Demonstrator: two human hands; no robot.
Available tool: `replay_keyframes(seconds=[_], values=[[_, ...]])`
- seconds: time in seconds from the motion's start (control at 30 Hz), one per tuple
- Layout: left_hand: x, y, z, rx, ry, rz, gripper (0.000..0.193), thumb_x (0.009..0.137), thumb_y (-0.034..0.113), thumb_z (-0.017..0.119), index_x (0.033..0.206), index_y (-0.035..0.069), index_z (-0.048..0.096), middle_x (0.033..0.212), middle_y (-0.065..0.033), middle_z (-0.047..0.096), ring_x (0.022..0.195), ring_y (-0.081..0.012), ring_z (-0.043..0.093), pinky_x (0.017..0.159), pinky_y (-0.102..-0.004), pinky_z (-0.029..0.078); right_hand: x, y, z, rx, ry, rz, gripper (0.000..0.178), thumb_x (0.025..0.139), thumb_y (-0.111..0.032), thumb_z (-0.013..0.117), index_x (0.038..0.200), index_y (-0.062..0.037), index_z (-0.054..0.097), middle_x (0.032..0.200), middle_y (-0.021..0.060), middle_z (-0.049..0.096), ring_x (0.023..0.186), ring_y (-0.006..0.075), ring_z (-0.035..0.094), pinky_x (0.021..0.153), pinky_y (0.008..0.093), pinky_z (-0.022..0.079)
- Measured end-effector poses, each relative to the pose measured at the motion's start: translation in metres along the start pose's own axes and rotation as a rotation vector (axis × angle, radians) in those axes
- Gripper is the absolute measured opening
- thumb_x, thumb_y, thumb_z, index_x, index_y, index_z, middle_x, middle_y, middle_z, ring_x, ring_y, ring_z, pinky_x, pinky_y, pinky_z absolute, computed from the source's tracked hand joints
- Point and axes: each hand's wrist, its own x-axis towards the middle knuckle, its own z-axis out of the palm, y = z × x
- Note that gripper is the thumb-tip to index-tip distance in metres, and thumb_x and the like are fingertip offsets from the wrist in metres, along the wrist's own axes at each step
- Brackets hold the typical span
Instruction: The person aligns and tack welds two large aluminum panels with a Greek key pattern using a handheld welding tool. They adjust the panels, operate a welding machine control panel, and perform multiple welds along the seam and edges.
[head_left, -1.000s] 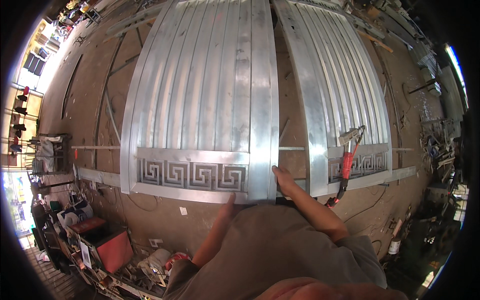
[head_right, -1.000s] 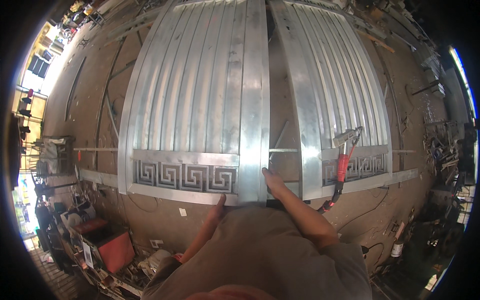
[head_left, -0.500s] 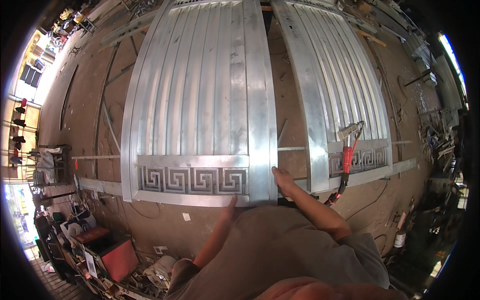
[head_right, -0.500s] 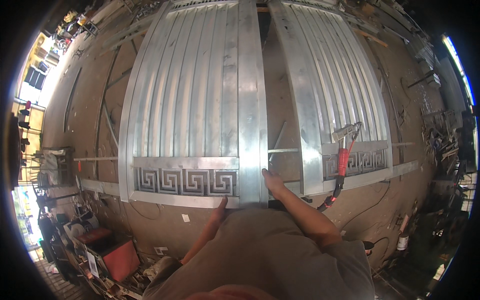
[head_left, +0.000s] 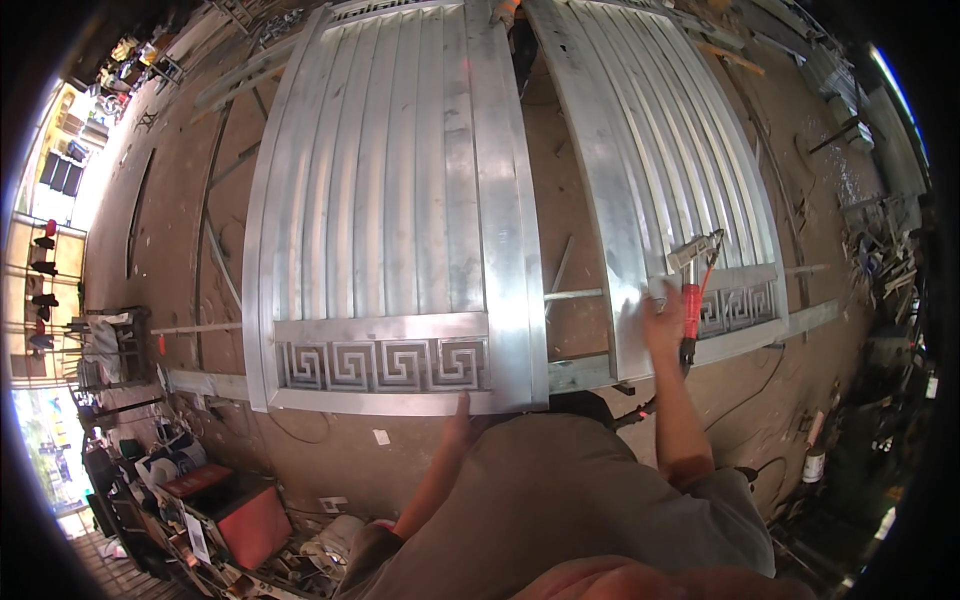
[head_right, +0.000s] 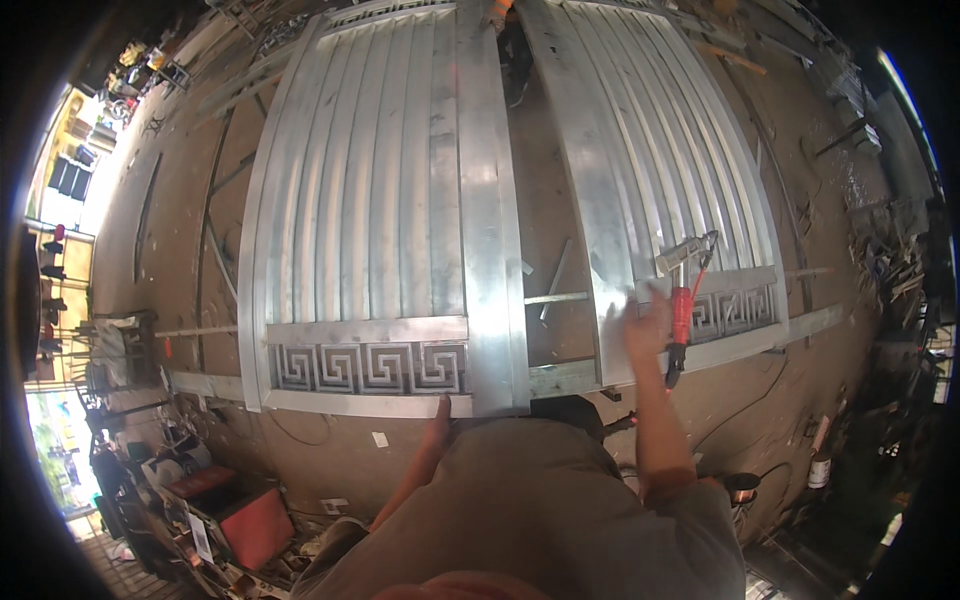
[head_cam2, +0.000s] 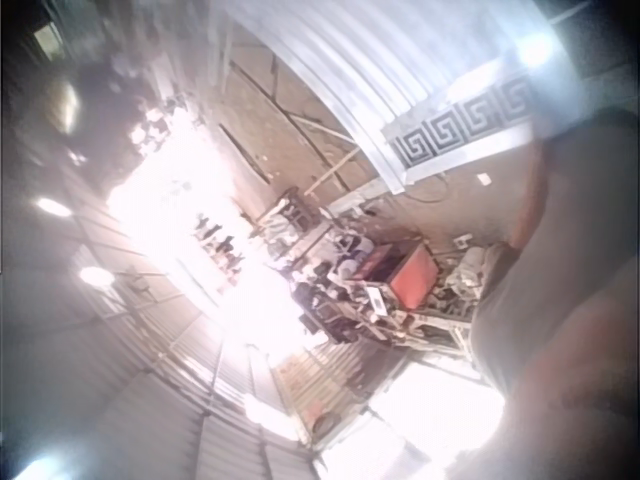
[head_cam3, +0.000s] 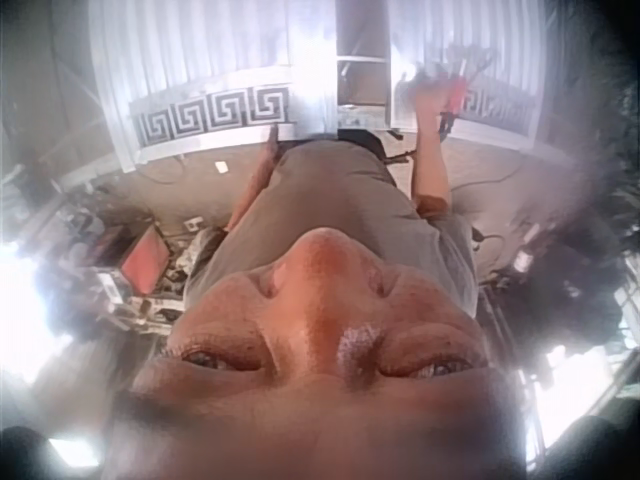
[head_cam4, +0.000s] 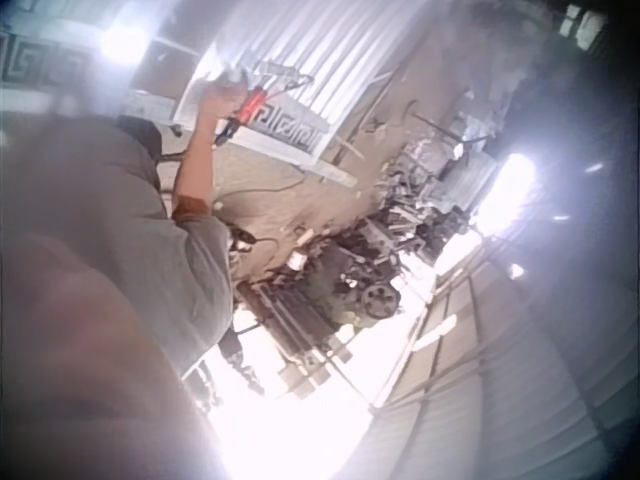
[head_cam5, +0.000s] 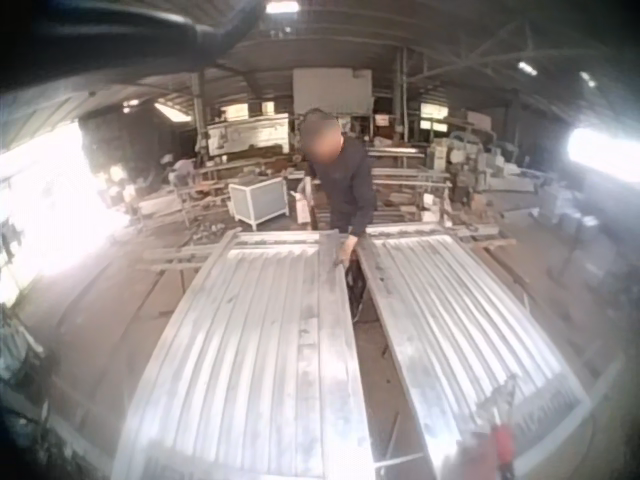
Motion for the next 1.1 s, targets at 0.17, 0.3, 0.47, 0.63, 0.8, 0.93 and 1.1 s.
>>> replay_keyframes(seconds=[0.17, 0.3, 0.47, 0.63, 0.8, 0.93, 1.1], values=[[-0.007, -0.008, 0.014, 0.128, 0.049, 0.135, 0.068, 0.114, 0.051, 0.055, 0.153, -0.004, 0.048, 0.146, -0.0203, 0.061, 0.133, -0.0341, 0.062, 0.109, -0.0480, 0.057, 0.052, 0.080, -0.037, -0.337, -0.031, 0.159, 0.067, 0.090, -0.032, 0.079, 0.149, -0.0047, 0.059, 0.131, 0.0239, 0.067, 0.125, 0.0470, 0.062, 0.107, 0.0568, 0.051], [0.000, -0.017, 0.012, 0.162, 0.021, 0.164, 0.064, 0.116, 0.053, 0.050, 0.148, -0.003, 0.053, 0.145, -0.0181, 0.061, 0.125, -0.0309, 0.065, 0.102, -0.0448, 0.058, 0.051, 0.107, -0.030, -0.324, -0.220, 0.235, 0.071, 0.091, -0.036, 0.077, 0.153, -0.0088, 0.056, 0.135, 0.0232, 0.067, 0.127, 0.0478, 0.060, 0.106, 0.0598, 0.051], [-0.003, -0.027, 0.012, 0.278, 0.220, 0.279, 0.050, 0.111, 0.047, 0.062, 0.119, -0.002, 0.062, 0.104, -0.0091, 0.061, 0.091, -0.0246, 0.062, 0.078, -0.0386, 0.054, 0.058, 0.100, -0.034, -0.349, -0.268, 0.220, 0.073, 0.091, -0.036, 0.074, 0.156, -0.0121, 0.052, 0.132, 0.0239, 0.069, 0.122, 0.0484, 0.063, 0.104, 0.0593, 0.052], [-0.044, -0.027, 0.044, 0.804, 0.772, 0.678, 0.043, 0.101, 0.035, 0.077, 0.110, -0.005, 0.064, 0.100, -0.0195, 0.068, 0.094, -0.0319, 0.067, 0.088, -0.0470, 0.055, 0.082, 0.087, -0.038, -0.439, -0.420, 0.217, 0.073, 0.091, -0.028, 0.069, 0.157, -0.0074, 0.047, 0.131, 0.0265, 0.069, 0.114, 0.0493, 0.067, 0.098, 0.0616, 0.054], [-0.048, -0.007, 0.131, 1.588, 0.022, 1.419, 0.057, 0.093, 0.033, 0.081, 0.139, 0.002, 0.066, 0.139, -0.0204, 0.068, 0.132, -0.0372, 0.063, 0.112, -0.0530, 0.049, 0.099, 0.078, -0.033, -0.443, -0.432, 0.200, 0.084, 0.086, -0.030, 0.069, 0.160, -0.0031, 0.039, 0.131, 0.0291, 0.069, 0.113, 0.0494, 0.071, 0.096, 0.0599, 0.058], [-0.025, 0.002, 0.180, 2.068, -0.131, 1.320, 0.073, 0.097, 0.040, 0.075, 0.158, 0.007, 0.052, 0.168, -0.0166, 0.046, 0.158, -0.0334, 0.039, 0.132, -0.0524, 0.030, 0.113, 0.075, -0.037, -0.446, -0.543, 0.305, 0.091, 0.083, -0.033, 0.072, 0.162, -0.0035, 0.037, 0.129, 0.0310, 0.069, 0.115, 0.0492, 0.071, 0.097, 0.0592, 0.058], [-0.010, 0.010, 0.182, 2.221, -0.177, 1.292, 0.075, 0.102, 0.047, 0.066, 0.161, 0.003, 0.049, 0.171, -0.0132, 0.043, 0.162, -0.0286, 0.035, 0.134, -0.0512, 0.025, 0.120, 0.072, -0.038, -0.434, -0.561, 0.332, 0.097, 0.079, -0.036, 0.076, 0.162, -0.0032, 0.037, 0.128, 0.0301, 0.070, 0.117, 0.0491, 0.071, 0.100, 0.0571, 0.058]])
